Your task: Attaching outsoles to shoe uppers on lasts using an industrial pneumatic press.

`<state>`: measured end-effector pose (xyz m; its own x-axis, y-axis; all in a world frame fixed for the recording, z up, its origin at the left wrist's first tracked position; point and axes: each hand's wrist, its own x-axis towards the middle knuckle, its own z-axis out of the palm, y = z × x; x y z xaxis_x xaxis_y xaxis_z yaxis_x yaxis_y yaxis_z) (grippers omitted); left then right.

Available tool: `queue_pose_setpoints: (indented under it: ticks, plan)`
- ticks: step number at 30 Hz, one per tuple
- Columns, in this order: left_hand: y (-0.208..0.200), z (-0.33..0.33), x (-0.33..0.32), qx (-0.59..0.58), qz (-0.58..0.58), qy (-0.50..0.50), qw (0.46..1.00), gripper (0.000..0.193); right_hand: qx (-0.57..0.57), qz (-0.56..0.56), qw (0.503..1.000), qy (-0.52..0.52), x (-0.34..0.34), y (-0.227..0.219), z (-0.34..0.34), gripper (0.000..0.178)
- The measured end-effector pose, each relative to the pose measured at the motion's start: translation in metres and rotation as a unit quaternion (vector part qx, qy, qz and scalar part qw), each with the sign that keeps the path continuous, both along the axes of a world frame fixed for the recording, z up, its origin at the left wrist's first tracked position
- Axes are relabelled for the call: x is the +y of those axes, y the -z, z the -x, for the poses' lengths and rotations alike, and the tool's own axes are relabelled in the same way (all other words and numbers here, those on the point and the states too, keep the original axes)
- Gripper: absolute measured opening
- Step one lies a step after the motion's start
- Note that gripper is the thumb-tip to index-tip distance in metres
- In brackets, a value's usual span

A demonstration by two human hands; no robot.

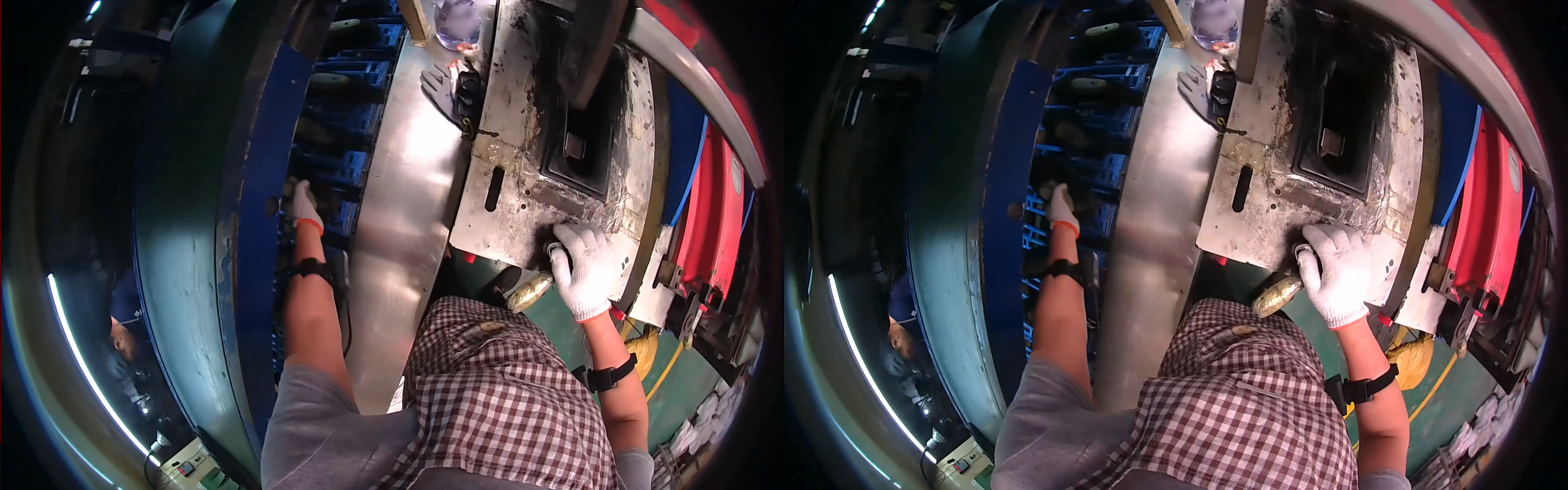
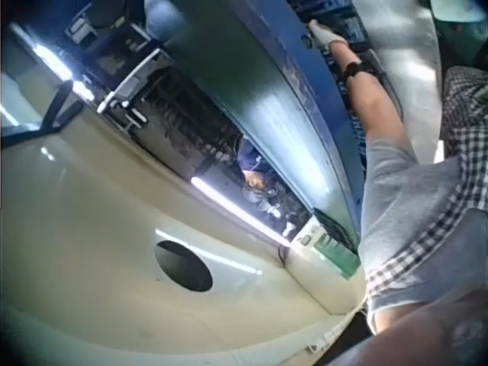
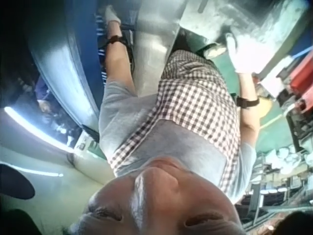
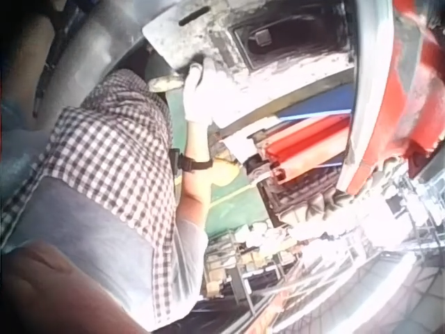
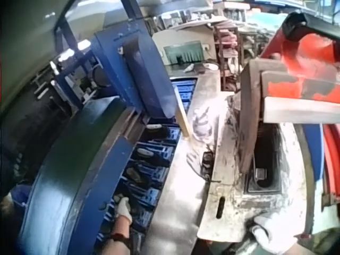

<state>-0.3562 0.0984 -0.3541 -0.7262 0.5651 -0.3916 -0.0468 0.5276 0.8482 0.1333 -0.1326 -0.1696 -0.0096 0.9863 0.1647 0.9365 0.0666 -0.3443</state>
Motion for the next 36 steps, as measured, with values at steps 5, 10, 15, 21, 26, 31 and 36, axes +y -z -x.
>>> queue_pose_setpoints:
  ticks: [5, 10, 15, 21, 26, 31, 36]
  plan:
    - [0.005, 0.053, -0.004, 0.200, 0.148, 0.064, 0.966, 0.078, -0.010, -0.001, 1.000, -0.012, 0.005, -0.003, 0.005, 0.028]
    - [0.013, 0.062, -0.079, 0.212, -0.050, 0.175, 0.960, 0.061, -0.002, 0.014, 1.000, -0.001, 0.003, -0.004, 0.010, 0.028]
    - [-0.007, 0.059, -0.145, 0.356, -0.005, -0.148, 0.923, 0.057, -0.021, 0.024, 0.999, 0.000, 0.000, -0.002, 0.009, 0.027]
    - [0.034, 0.184, -0.158, -0.172, -0.018, -0.203, 0.964, 0.063, -0.020, 0.027, 0.999, -0.010, 0.002, -0.004, 0.011, 0.027]
    - [0.038, 0.202, -0.137, -0.245, 0.071, -0.177, 0.951, 0.041, -0.032, 0.017, 0.999, -0.011, 0.006, -0.004, 0.012, 0.024]
    - [0.017, 0.161, -0.183, -0.401, -0.095, -0.110, 0.904, 0.032, -0.033, 0.018, 0.999, 0.001, 0.003, -0.008, 0.009, 0.023]
    - [-0.050, 0.040, -0.241, -0.489, -0.117, -0.161, 0.849, 0.051, 0.075, 0.000, 0.997, -0.007, 0.004, -0.013, 0.009, 0.019]
